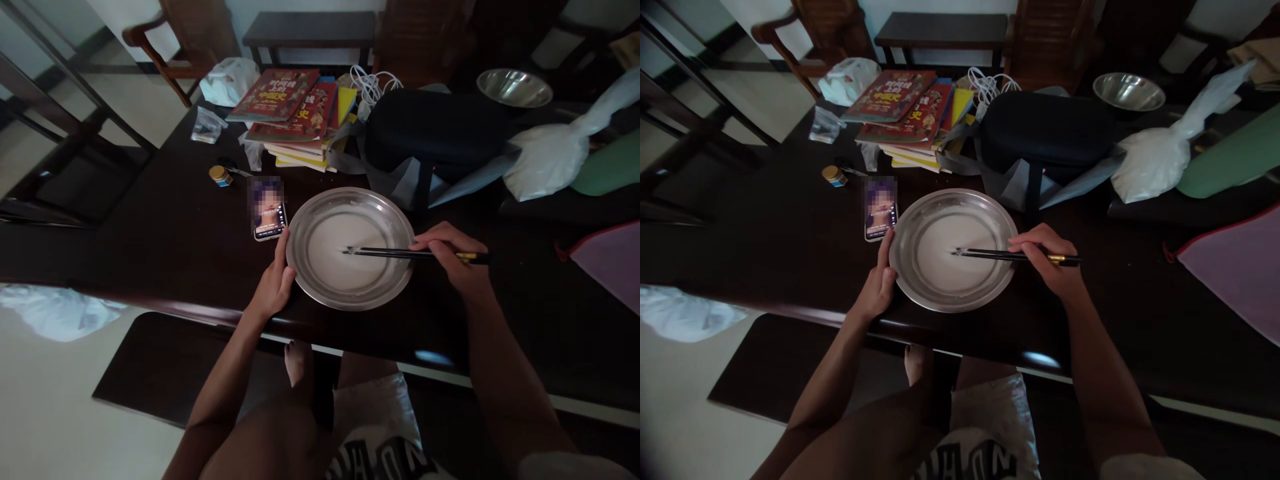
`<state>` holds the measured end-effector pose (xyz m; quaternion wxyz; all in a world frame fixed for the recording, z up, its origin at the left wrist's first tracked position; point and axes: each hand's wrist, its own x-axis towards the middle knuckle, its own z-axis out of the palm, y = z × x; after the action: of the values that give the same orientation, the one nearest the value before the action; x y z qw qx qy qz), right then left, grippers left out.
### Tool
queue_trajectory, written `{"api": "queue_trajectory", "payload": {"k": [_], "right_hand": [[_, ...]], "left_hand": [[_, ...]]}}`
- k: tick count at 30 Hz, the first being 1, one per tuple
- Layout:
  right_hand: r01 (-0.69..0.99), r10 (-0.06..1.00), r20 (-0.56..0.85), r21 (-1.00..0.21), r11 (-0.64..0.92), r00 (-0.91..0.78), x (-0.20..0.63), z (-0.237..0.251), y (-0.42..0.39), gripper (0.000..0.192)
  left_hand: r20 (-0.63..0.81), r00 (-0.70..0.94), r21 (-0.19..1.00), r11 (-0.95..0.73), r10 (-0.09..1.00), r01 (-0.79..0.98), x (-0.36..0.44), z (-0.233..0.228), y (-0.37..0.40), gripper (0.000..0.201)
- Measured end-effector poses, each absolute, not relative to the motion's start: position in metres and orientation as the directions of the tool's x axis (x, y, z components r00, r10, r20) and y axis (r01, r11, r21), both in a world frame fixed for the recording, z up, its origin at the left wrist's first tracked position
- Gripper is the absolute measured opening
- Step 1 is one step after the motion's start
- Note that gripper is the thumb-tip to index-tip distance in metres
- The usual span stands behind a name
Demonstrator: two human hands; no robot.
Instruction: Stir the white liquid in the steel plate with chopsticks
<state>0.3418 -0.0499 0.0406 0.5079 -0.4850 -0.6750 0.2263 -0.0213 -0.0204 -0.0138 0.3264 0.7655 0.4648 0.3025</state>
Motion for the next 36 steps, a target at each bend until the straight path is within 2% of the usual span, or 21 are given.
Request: {"api": "queue_trajectory", "payload": {"k": [2,7,12,17,22,27,32,36], "right_hand": [[0.403,0.889,0.457,-0.816,0.414,0.01,0.3421,0.0403,-0.0505,0.019],[0.424,0.881,0.46,-0.779,0.462,-0.115,0.3414,0.0403,-0.0495,0.019],[0.415,0.878,0.478,-0.802,0.43,0.015,0.3433,0.0392,-0.0502,0.019],[0.431,0.89,0.442,-0.785,0.444,-0.112,0.3424,0.0395,-0.0501,0.02],[0.411,0.879,0.477,-0.798,0.44,-0.015,0.3433,0.0394,-0.0498,0.019],[0.418,0.874,0.472,-0.775,0.475,-0.117,0.3422,0.0398,-0.0491,0.02],[0.414,0.876,0.483,-0.798,0.438,0.004,0.3432,0.0392,-0.0493,0.019],[0.407,0.874,0.475,-0.781,0.473,-0.104,0.3424,0.0391,-0.0493,0.019]], "left_hand": [[0.179,0.39,0.777,-0.374,0.903,0.507,-0.0226,-0.016,-0.0198,0.085],[0.235,0.41,0.761,-0.429,0.881,0.487,-0.0245,-0.0202,-0.0182,0.08],[0.214,0.406,0.77,-0.409,0.889,0.49,-0.0245,-0.0196,-0.0187,0.08],[0.212,0.401,0.778,-0.403,0.891,0.483,-0.024,-0.019,-0.019,0.081],[0.174,0.394,0.778,-0.371,0.902,0.507,-0.0221,-0.0158,-0.0194,0.083],[0.193,0.404,0.773,-0.392,0.894,0.499,-0.0228,-0.0168,-0.0186,0.084],[0.207,0.408,0.766,-0.406,0.889,0.498,-0.0256,-0.0204,-0.0182,0.081],[0.203,0.406,0.77,-0.402,0.891,0.496,-0.025,-0.0194,-0.0186,0.081]]}}
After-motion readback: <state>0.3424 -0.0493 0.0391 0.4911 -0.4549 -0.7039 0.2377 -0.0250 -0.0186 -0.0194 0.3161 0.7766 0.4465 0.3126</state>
